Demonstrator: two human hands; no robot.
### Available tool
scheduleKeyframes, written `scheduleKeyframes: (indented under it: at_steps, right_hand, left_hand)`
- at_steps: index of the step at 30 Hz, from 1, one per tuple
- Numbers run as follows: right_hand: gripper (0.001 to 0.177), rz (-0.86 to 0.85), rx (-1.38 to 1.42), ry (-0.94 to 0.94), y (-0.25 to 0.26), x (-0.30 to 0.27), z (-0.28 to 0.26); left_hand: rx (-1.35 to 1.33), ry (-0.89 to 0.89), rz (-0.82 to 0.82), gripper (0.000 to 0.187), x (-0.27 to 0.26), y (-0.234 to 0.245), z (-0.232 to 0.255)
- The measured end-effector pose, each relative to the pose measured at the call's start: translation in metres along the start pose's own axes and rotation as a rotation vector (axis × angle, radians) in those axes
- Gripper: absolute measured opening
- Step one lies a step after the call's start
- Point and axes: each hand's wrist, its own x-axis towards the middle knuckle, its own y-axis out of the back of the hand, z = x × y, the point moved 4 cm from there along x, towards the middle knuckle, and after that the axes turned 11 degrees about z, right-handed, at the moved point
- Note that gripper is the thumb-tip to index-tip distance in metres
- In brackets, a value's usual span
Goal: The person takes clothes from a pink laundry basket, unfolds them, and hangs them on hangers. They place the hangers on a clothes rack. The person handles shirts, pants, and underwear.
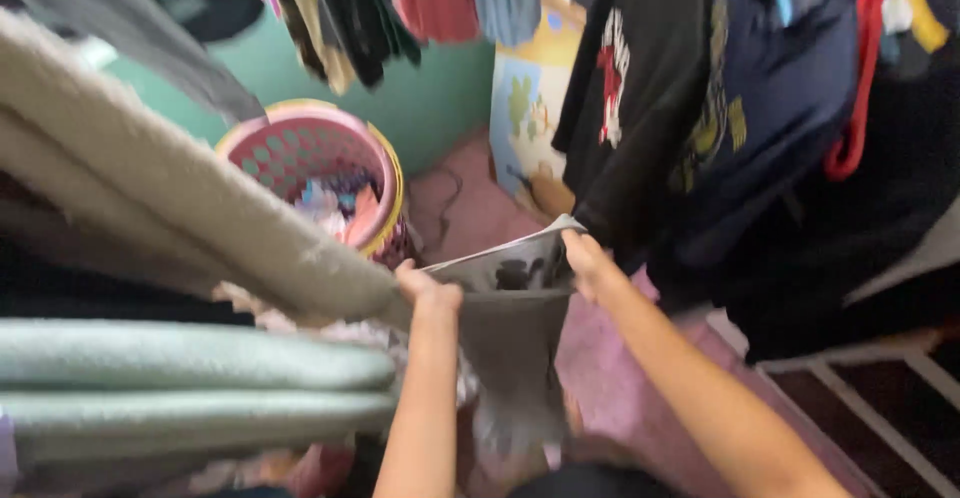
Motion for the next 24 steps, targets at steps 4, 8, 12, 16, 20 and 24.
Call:
scheduleKeyframes:
  at_steps: [4, 8, 12, 16, 20, 24]
  right_hand:
    - [0.043, 0.539, -0.441, 1.227, 0.026, 0.064, 0.042]
    - [0.081, 0.082, -0.725, 0.598, -0.007, 0.071, 0.063]
    - [0.095, -0.025, -0.722, 0.193, 0.018, 0.078, 0.074]
    - [0.08, -0.159, -0.595, 0.122, 0.022, 0.076, 0.105]
    - [0.044, -0.481, -0.357, 0.067, 0.018, 0.028, 0.068]
    - [0.035, -0.161, -0.148, 0.558, 0.021, 0.036, 0.02]
  left_hand:
    - [-0.207, -0.334, -0.338, 0.053, 0.005, -0.001, 0.008]
    - [0.287, -0.706, -0.273, 0.054, 0.073, -0.001, -0.038]
    - [0.194, -0.163, -0.17, 0.06, 0.083, 0.013, -0.039]
    - [0.13, -0.09, -0.424, 0.055, 0.051, 0.006, -0.048]
    - [0.277, -0.064, -0.714, 0.045, 0.025, -0.014, -0.054]
    - [0.5, -0.488, -0.863, 0.034, -0.051, -0.004, -0.054]
